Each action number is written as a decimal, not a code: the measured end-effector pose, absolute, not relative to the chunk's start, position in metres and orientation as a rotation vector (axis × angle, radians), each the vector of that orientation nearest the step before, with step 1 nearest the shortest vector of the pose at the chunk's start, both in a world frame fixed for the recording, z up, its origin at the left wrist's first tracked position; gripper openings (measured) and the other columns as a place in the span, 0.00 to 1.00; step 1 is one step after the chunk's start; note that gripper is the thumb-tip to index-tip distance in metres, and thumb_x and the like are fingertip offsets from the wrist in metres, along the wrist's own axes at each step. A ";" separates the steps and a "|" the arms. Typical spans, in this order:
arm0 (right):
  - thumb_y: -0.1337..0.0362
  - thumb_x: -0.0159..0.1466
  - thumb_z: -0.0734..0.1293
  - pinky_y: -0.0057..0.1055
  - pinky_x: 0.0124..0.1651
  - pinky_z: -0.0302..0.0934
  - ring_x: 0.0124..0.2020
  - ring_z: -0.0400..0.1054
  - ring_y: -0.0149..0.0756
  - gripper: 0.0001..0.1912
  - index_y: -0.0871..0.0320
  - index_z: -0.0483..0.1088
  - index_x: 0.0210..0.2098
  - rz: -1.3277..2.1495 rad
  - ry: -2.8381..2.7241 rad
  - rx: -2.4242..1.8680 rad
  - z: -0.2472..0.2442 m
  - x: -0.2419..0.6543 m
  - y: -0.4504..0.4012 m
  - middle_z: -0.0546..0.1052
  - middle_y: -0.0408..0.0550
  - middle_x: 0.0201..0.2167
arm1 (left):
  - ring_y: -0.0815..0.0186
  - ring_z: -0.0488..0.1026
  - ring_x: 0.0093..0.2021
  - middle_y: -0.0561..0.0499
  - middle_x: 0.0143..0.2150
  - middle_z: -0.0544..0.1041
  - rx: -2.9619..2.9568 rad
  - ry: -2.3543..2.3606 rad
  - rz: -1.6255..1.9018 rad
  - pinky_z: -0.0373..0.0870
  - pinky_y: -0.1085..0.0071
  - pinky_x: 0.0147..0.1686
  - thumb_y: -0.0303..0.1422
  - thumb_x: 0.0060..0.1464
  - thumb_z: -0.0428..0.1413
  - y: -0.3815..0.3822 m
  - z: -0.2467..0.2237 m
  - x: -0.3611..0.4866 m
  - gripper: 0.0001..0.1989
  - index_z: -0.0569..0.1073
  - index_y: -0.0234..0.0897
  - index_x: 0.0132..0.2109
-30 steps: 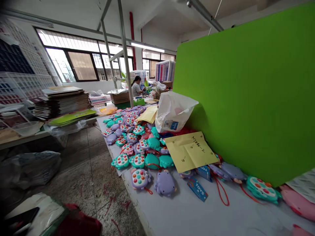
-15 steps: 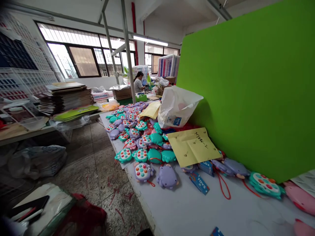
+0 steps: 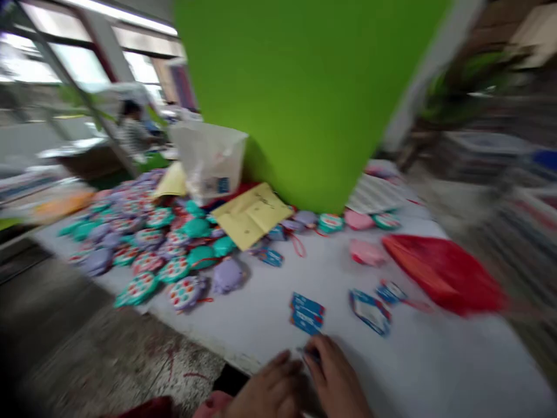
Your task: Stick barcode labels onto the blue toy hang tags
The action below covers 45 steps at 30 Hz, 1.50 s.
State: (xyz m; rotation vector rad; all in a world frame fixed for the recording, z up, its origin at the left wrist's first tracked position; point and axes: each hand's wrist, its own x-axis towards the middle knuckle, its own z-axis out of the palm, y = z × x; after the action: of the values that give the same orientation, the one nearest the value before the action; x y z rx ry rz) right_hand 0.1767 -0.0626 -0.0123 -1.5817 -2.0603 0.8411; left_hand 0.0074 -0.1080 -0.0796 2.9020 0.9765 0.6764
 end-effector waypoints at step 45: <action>0.60 0.61 0.64 0.38 0.54 0.60 0.53 0.62 0.41 0.25 0.49 0.61 0.58 0.884 -2.551 -1.446 0.037 0.222 -0.075 0.62 0.50 0.56 | 0.74 0.63 0.22 0.56 0.26 0.68 0.766 1.031 0.751 0.58 0.79 0.21 0.43 0.51 0.56 -0.079 0.005 -0.031 0.17 0.68 0.35 0.41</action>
State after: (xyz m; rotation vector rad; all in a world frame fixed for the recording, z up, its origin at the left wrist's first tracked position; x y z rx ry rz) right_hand 0.2222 -0.0745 0.0369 -1.4456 -2.5509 0.8839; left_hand -0.0308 -0.0793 0.0052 0.7659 1.0307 0.7512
